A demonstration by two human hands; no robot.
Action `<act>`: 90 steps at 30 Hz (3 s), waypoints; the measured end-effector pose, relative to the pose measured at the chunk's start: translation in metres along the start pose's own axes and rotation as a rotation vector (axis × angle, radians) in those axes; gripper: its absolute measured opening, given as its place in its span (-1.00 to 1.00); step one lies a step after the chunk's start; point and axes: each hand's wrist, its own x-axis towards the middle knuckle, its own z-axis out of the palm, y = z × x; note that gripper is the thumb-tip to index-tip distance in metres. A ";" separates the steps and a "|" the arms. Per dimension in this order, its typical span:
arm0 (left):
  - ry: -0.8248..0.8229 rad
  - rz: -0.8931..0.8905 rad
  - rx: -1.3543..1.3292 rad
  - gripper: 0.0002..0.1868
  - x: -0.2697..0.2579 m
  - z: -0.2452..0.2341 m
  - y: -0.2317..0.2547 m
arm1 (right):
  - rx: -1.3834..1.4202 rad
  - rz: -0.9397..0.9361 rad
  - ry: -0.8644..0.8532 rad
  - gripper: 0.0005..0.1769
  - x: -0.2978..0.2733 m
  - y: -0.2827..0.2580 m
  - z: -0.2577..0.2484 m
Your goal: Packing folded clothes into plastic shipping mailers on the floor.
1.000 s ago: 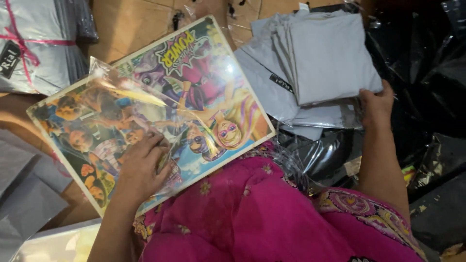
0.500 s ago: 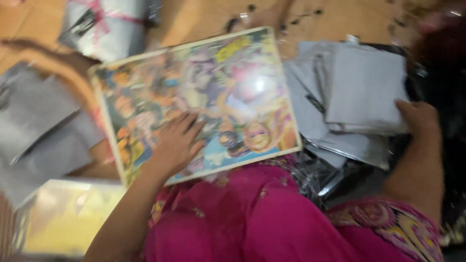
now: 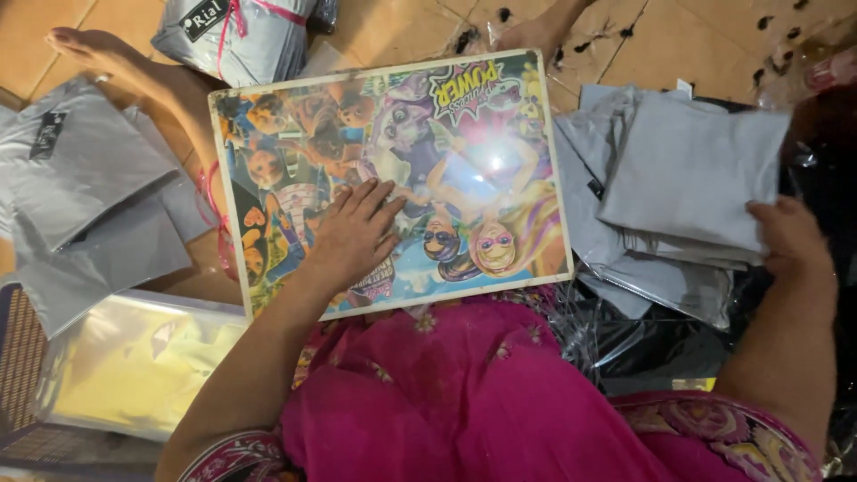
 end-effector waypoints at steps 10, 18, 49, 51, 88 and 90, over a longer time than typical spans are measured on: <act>0.000 0.062 -0.085 -0.44 -0.005 -0.018 -0.010 | 0.589 0.214 -0.039 -0.57 -0.077 -0.052 0.002; 0.141 0.065 -0.132 -0.44 -0.026 -0.005 -0.004 | 0.544 -0.025 -0.091 -0.55 -0.151 -0.128 -0.029; 0.217 -0.592 -1.275 0.02 -0.044 -0.022 0.052 | 0.483 -0.632 -0.818 -0.44 -0.251 -0.222 0.207; 0.334 -0.411 -1.266 -0.01 -0.032 -0.036 0.065 | 0.490 -0.689 -0.851 -0.42 -0.264 -0.230 0.205; 0.362 -0.135 -0.272 -0.86 -0.006 0.024 0.016 | -0.041 -0.642 -0.905 -0.60 -0.276 -0.167 0.053; 0.309 -0.165 -0.320 -0.82 -0.006 0.009 0.013 | -0.121 -0.655 -0.955 -0.61 -0.285 -0.177 0.053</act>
